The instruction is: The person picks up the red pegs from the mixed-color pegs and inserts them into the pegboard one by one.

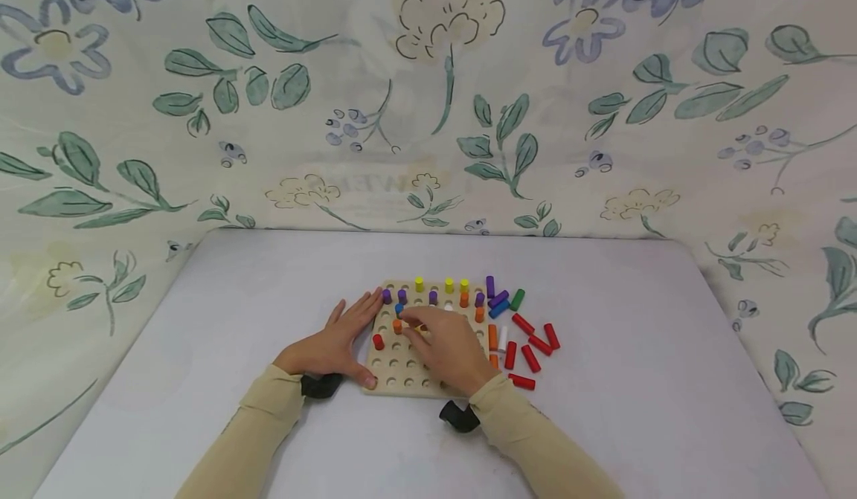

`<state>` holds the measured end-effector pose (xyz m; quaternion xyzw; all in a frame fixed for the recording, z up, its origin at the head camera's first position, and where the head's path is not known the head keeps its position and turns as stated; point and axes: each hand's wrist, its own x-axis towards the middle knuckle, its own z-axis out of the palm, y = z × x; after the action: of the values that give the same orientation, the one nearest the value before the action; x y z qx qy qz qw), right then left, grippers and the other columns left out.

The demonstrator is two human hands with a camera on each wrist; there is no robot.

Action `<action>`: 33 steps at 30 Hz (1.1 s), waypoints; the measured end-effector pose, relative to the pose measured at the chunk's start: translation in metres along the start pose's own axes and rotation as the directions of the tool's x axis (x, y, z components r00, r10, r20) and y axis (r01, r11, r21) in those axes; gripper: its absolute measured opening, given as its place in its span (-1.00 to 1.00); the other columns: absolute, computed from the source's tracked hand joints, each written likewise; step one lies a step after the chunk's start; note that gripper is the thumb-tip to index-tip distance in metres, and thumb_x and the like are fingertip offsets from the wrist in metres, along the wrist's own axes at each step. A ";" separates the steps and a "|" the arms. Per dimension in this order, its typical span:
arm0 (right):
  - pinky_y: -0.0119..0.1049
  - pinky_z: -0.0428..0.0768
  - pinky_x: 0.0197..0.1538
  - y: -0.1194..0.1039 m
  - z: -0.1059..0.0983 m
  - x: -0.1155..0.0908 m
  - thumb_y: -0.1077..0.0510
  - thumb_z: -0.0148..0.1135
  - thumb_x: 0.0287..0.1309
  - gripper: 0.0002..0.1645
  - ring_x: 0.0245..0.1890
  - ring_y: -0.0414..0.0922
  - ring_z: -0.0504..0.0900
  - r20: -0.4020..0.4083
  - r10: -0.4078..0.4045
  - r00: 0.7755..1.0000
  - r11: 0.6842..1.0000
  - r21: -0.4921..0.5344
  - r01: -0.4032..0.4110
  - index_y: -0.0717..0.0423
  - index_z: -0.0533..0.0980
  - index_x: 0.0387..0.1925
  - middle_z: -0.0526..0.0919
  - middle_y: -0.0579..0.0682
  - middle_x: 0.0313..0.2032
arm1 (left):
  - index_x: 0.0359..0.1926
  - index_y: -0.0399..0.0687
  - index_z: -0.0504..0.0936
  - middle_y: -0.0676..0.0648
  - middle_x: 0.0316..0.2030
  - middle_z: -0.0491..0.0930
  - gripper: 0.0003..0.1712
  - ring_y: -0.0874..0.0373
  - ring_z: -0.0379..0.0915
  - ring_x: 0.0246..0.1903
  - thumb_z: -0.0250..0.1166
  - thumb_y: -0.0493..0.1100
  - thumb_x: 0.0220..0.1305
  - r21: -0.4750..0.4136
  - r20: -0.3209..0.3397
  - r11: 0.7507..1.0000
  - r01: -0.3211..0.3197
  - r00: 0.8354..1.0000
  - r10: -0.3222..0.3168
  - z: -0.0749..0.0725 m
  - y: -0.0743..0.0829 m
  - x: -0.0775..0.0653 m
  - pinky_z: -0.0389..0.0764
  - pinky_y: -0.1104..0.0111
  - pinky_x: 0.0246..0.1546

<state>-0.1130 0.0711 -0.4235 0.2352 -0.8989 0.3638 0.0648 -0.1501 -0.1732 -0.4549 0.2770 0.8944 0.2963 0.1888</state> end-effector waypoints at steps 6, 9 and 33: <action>-0.21 0.69 0.00 0.005 -0.009 -0.005 0.19 0.41 0.23 -0.69 -0.12 -0.17 0.72 -0.023 0.036 0.999 0.999 -0.024 -0.037 0.09 0.67 0.02 0.77 -0.09 -0.13 | 0.59 -0.25 -0.21 -0.14 0.60 -0.31 0.59 -0.10 -0.48 0.57 0.64 0.25 -0.19 0.004 0.006 1.000 0.015 1.000 -0.015 0.001 -0.001 0.000 -0.50 -0.17 0.44; -0.17 0.69 -0.01 0.010 -0.013 -0.007 0.20 0.41 0.23 -0.69 -0.13 -0.15 0.72 -0.038 0.042 0.998 0.999 -0.015 -0.042 0.11 0.67 0.01 0.77 -0.08 -0.13 | 0.59 -0.25 -0.22 -0.14 0.60 -0.31 0.60 -0.10 -0.49 0.57 0.64 0.25 -0.19 0.002 0.008 1.000 0.017 1.000 -0.017 0.001 -0.002 0.000 -0.50 -0.16 0.44; -0.11 0.70 -0.04 0.042 -0.044 -0.023 0.28 0.43 0.17 -0.70 -0.16 -0.08 0.73 -0.155 0.047 0.987 0.998 -0.026 -0.052 0.19 0.67 -0.03 0.77 -0.01 -0.15 | 0.59 -0.23 -0.24 -0.14 0.60 -0.32 0.60 -0.10 -0.49 0.57 0.64 0.25 -0.18 -0.006 0.002 1.000 0.010 1.000 -0.010 0.003 -0.004 0.001 -0.51 -0.17 0.44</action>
<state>-0.1147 0.1364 -0.4247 0.1831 -0.9022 0.3688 0.1286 -0.1509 -0.1747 -0.4597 0.2720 0.8948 0.2976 0.1919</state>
